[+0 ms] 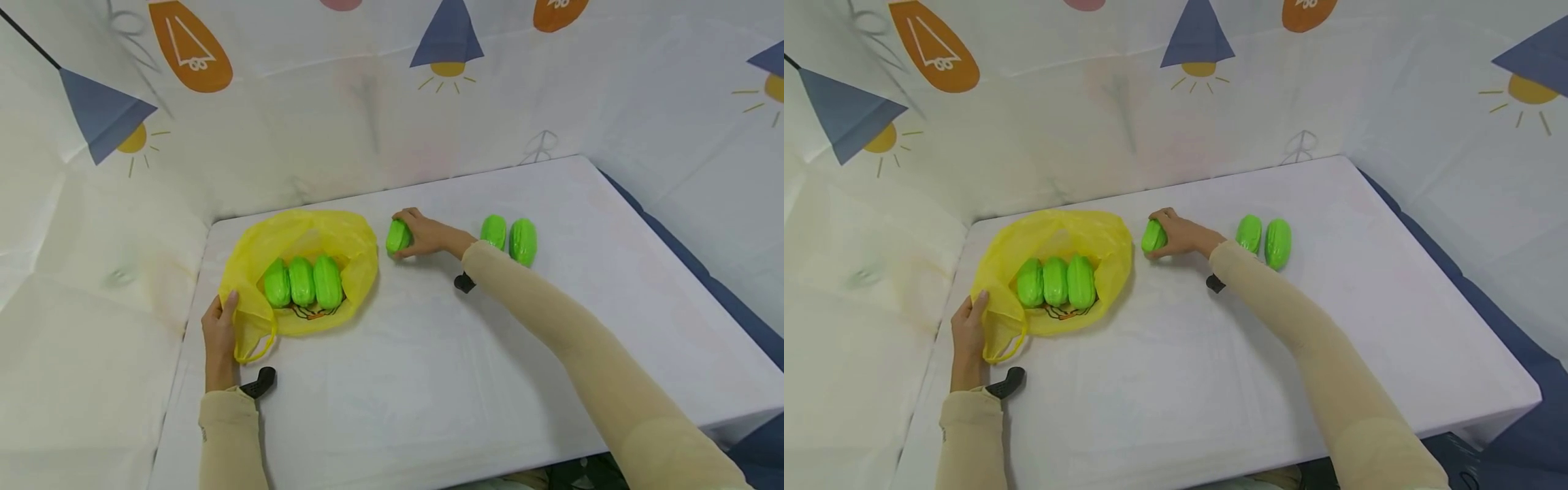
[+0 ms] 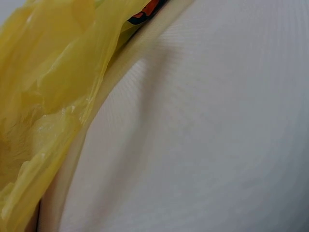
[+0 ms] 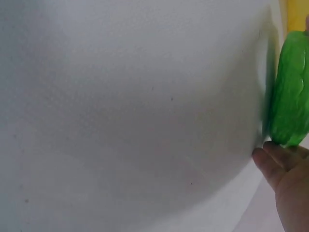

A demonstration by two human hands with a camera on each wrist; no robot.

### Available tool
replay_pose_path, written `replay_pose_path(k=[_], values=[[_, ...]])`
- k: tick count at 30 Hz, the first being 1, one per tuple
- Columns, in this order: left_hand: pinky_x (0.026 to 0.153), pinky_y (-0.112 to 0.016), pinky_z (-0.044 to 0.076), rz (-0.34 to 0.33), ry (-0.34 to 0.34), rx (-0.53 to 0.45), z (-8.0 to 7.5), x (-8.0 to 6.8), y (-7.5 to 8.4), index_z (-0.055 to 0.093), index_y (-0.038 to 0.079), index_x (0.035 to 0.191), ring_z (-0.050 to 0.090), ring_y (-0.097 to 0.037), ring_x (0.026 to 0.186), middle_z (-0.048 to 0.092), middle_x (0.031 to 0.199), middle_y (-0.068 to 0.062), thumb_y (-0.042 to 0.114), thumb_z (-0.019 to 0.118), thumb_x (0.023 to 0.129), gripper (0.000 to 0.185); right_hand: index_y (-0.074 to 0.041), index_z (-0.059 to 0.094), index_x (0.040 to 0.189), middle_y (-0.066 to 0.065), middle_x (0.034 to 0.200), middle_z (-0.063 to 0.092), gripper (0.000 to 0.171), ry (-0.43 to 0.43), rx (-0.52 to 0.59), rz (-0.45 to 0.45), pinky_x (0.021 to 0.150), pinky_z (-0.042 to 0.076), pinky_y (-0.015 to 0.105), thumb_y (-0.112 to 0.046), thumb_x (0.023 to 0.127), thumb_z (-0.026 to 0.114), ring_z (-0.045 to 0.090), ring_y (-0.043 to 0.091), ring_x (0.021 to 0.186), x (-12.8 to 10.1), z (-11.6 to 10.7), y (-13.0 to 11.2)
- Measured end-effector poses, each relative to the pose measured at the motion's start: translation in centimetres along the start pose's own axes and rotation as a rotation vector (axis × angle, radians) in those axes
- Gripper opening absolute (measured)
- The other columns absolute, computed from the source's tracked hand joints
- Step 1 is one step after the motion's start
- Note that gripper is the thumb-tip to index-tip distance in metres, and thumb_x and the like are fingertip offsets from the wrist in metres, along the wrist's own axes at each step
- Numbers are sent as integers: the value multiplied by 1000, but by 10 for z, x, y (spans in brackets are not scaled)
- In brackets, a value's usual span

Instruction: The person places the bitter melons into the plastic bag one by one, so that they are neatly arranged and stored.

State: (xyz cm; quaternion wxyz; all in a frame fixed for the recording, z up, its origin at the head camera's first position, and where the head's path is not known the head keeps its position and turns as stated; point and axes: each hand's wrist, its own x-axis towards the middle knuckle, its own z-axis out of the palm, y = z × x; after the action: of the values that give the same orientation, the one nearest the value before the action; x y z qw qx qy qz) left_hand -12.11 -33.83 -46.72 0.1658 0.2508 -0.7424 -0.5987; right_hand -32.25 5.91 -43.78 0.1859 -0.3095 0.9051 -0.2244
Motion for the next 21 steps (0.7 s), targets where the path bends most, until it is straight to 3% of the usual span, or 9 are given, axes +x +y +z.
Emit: replay_pose_path(k=[10,21], values=[[75,-12,36,12,-3,2,-1,2,-2,60,13,110,48,-4,86,56,93,15,37,57,91,31,-10,19,145,12,142,21,110,28,-34,6,102,36,39,-59,64,75,39,24,118,5,4,6],[76,-14,35,1,1,15,0,1,-3,60,15,107,47,-6,86,55,91,13,41,57,91,31,-11,18,145,10,146,23,110,39,-27,-40,105,33,39,-58,64,76,37,22,123,1,-1,-8]])
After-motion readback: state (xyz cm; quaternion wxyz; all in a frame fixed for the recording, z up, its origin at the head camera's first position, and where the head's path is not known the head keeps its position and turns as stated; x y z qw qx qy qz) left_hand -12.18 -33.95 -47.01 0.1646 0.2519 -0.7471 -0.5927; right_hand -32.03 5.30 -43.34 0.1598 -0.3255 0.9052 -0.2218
